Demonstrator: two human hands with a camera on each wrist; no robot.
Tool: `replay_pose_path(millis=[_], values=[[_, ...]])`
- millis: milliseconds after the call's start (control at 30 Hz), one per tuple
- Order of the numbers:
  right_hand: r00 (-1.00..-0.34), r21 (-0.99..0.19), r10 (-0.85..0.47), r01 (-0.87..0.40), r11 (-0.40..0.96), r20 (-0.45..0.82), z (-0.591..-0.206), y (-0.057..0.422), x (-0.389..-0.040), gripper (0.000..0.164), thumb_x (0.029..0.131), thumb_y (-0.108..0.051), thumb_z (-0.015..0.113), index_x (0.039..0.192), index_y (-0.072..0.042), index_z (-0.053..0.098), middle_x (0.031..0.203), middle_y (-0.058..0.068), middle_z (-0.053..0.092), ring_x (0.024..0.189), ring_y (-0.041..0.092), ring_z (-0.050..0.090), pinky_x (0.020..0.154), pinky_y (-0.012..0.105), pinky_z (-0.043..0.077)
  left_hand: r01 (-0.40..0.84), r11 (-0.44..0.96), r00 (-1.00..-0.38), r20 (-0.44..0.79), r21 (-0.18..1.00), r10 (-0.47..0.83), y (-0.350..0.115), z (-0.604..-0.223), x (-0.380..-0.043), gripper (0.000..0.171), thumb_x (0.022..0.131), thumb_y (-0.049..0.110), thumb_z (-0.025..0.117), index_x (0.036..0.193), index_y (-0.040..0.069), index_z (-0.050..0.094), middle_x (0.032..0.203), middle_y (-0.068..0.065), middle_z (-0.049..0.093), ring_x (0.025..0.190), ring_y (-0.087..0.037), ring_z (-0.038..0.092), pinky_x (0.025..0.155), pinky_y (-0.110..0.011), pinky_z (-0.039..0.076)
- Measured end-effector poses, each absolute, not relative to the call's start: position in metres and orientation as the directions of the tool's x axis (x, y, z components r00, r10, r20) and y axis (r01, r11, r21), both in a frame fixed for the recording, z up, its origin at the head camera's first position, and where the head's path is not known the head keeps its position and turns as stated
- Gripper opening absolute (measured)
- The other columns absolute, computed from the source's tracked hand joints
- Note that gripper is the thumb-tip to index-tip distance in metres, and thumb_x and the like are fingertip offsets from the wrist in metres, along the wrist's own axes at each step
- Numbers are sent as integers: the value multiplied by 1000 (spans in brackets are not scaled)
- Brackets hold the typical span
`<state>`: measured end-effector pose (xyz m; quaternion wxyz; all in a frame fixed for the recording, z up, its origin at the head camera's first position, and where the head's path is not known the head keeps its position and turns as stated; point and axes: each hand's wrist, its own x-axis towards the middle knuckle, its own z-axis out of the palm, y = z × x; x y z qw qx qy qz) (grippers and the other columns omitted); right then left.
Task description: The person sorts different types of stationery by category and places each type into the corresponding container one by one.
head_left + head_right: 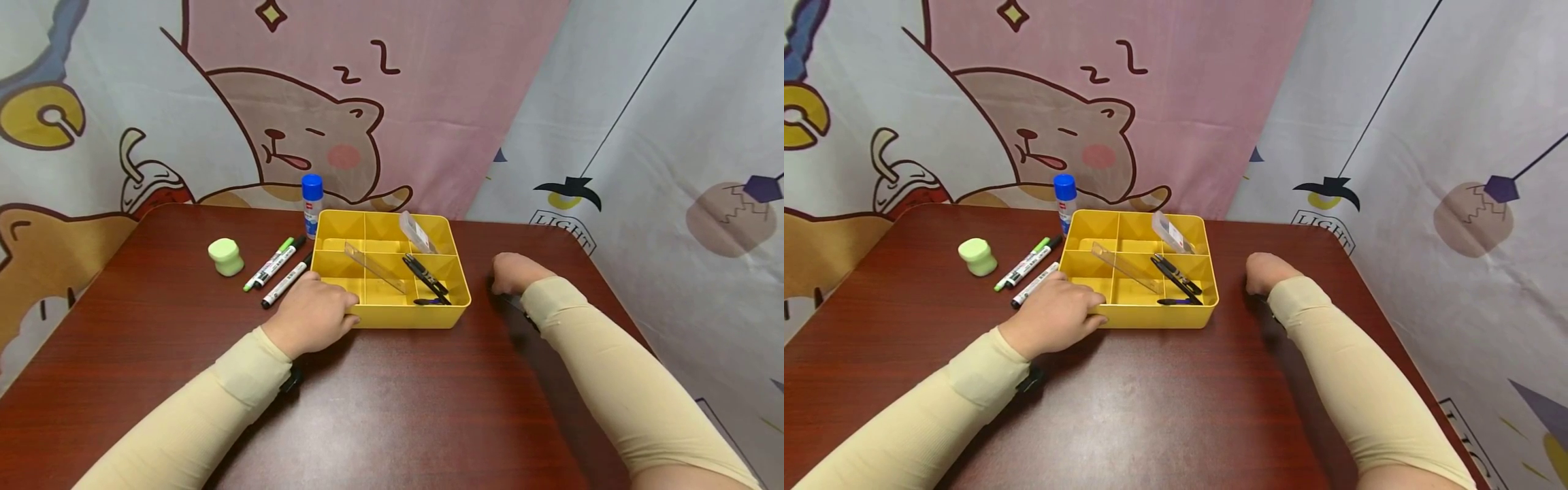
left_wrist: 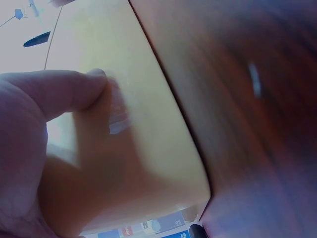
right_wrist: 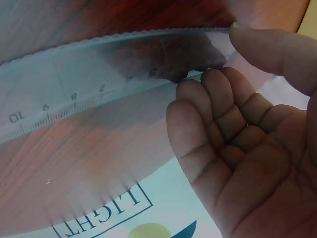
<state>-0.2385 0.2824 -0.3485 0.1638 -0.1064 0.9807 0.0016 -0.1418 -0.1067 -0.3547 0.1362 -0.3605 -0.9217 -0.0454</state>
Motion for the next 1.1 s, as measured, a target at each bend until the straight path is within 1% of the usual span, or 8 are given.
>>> replay_pose_path(millis=[233, 400, 667, 1100], values=[[-929, -51, -181, -174, 984, -323, -349, 282, -238, 11, 68, -7, 66, 79, -7, 64, 68, 6, 57, 60, 23, 50, 51, 34, 41, 674, 738, -706, 276, -18, 652, -108, -354, -141, 29, 79, 38, 68, 62, 27, 47, 55, 13, 46, 58, -5, 50, 65, -40, 34], [-929, -50, -179, -172, 984, -324, -348, 282, -237, 11, 68, -7, 66, 79, -6, 64, 68, 6, 57, 59, 23, 50, 51, 34, 41, 676, 737, -703, 285, -17, 652, -108, -354, -141, 30, 79, 38, 69, 62, 27, 46, 55, 13, 46, 58, -5, 50, 65, -40, 34], [-926, -49, -168, -161, 986, -337, -349, 284, -236, 14, 70, -6, 66, 84, -5, 65, 71, 7, 58, 62, 23, 50, 53, 34, 42, 679, 734, -698, 295, -13, 652, -107, -354, -140, 31, 78, 38, 69, 61, 27, 46, 54, 13, 45, 57, -4, 49, 65, -40, 34], [-920, -39, -161, -158, 987, -357, -349, 285, -236, 9, 71, -7, 64, 79, -7, 62, 70, 8, 56, 61, 23, 50, 53, 34, 41, 679, 734, -700, 296, -8, 650, -106, -354, -141, 30, 78, 38, 69, 62, 27, 47, 56, 13, 48, 58, -5, 51, 66, -41, 35]])
